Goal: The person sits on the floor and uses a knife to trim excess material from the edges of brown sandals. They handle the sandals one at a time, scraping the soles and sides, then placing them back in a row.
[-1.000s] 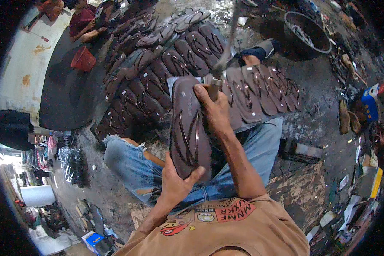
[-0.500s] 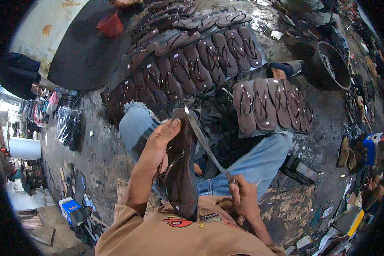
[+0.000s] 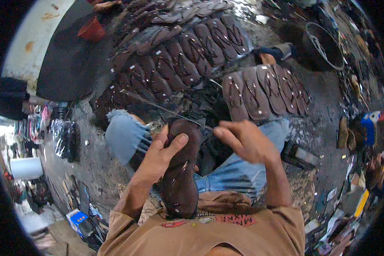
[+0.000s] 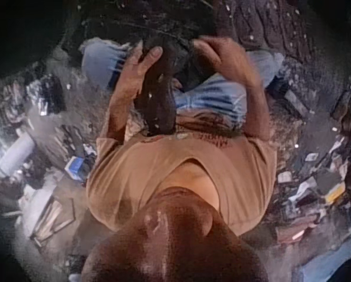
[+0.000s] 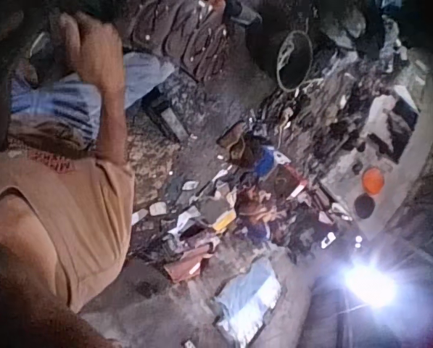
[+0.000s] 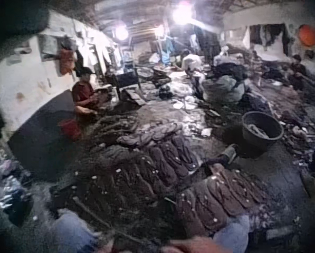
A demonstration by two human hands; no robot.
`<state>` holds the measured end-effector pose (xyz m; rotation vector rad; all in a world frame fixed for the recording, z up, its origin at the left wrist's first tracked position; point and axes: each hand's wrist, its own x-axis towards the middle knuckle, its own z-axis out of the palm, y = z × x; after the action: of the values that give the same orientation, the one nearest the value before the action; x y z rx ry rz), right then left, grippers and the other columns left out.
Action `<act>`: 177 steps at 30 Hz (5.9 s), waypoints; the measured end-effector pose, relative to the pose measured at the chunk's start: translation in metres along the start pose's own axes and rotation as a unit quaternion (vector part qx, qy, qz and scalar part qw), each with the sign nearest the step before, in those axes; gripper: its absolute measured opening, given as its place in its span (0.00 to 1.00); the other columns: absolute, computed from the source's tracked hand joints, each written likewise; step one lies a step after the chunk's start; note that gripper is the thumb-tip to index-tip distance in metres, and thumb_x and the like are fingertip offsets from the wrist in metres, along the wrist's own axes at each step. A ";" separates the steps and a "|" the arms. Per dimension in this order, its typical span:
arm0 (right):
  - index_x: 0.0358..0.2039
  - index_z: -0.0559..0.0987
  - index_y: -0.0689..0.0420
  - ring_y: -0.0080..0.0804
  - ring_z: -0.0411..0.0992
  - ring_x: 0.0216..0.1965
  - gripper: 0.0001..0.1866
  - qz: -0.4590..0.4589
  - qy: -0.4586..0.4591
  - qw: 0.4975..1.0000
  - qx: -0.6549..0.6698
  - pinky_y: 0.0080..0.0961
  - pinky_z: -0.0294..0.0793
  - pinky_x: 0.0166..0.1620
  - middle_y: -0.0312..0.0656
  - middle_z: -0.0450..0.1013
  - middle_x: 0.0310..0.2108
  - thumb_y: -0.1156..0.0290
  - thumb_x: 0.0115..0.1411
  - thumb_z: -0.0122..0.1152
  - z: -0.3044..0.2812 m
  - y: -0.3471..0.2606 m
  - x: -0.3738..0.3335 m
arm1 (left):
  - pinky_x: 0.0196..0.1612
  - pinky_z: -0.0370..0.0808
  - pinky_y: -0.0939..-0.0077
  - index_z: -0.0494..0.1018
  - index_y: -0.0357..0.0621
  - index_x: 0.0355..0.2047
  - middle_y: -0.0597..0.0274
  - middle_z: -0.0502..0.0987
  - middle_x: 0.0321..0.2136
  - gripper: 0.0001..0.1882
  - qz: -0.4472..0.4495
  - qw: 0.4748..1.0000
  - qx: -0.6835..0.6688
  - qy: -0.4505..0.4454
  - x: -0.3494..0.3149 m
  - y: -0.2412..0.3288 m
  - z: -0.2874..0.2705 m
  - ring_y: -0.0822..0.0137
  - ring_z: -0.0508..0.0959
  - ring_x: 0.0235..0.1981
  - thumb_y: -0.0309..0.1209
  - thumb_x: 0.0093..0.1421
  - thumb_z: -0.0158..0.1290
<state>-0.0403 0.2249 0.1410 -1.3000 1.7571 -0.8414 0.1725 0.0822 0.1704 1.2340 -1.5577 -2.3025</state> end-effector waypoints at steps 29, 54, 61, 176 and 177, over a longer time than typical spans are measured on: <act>0.38 0.75 0.57 0.55 0.73 0.24 0.16 0.065 0.229 0.971 0.025 0.44 0.67 0.26 0.51 0.71 0.22 0.55 0.70 0.56 0.089 0.045 -0.118 | 0.48 0.84 0.58 0.74 0.42 0.51 0.59 0.82 0.44 0.18 0.090 0.952 -0.293 0.025 0.004 -0.016 0.027 0.60 0.84 0.44 0.26 0.61 0.63; 0.43 0.81 0.59 0.16 0.72 0.33 0.17 -0.025 0.122 0.869 0.480 0.24 0.72 0.36 0.30 0.78 0.32 0.56 0.69 0.62 0.077 -0.005 0.066 | 0.54 0.76 0.69 0.72 0.35 0.54 0.55 0.81 0.46 0.33 0.003 0.991 0.127 -0.028 -0.036 -0.049 -0.023 0.63 0.80 0.47 0.34 0.51 0.73; 0.47 0.80 0.60 0.15 0.70 0.28 0.13 -0.024 0.206 0.880 0.427 0.20 0.70 0.30 0.31 0.76 0.29 0.64 0.72 0.55 0.085 -0.043 -0.008 | 0.43 0.83 0.70 0.76 0.39 0.46 0.58 0.83 0.40 0.16 0.122 0.972 -0.175 0.094 0.007 0.009 -0.010 0.67 0.84 0.39 0.39 0.68 0.58; 0.57 0.71 0.54 0.15 0.62 0.23 0.15 0.209 0.430 0.810 0.340 0.15 0.65 0.25 0.29 0.65 0.26 0.65 0.74 0.51 0.075 0.090 -0.084 | 0.54 0.75 0.51 0.74 0.19 0.46 0.26 0.78 0.46 0.43 0.093 0.914 0.350 0.185 0.250 -0.087 0.099 0.37 0.79 0.51 0.59 0.56 0.60; 0.58 0.72 0.54 0.15 0.64 0.23 0.16 0.160 0.444 0.815 0.337 0.17 0.66 0.25 0.31 0.70 0.28 0.66 0.72 0.52 0.080 0.090 -0.086 | 0.50 0.77 0.54 0.78 0.21 0.41 0.30 0.81 0.41 0.40 0.065 0.934 0.330 0.124 0.243 -0.069 0.077 0.40 0.82 0.46 0.57 0.54 0.63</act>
<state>0.0048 0.3262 0.0430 -0.0764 1.9378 -1.8308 -0.0172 0.0521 -0.0109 1.4078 -2.3094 -1.4954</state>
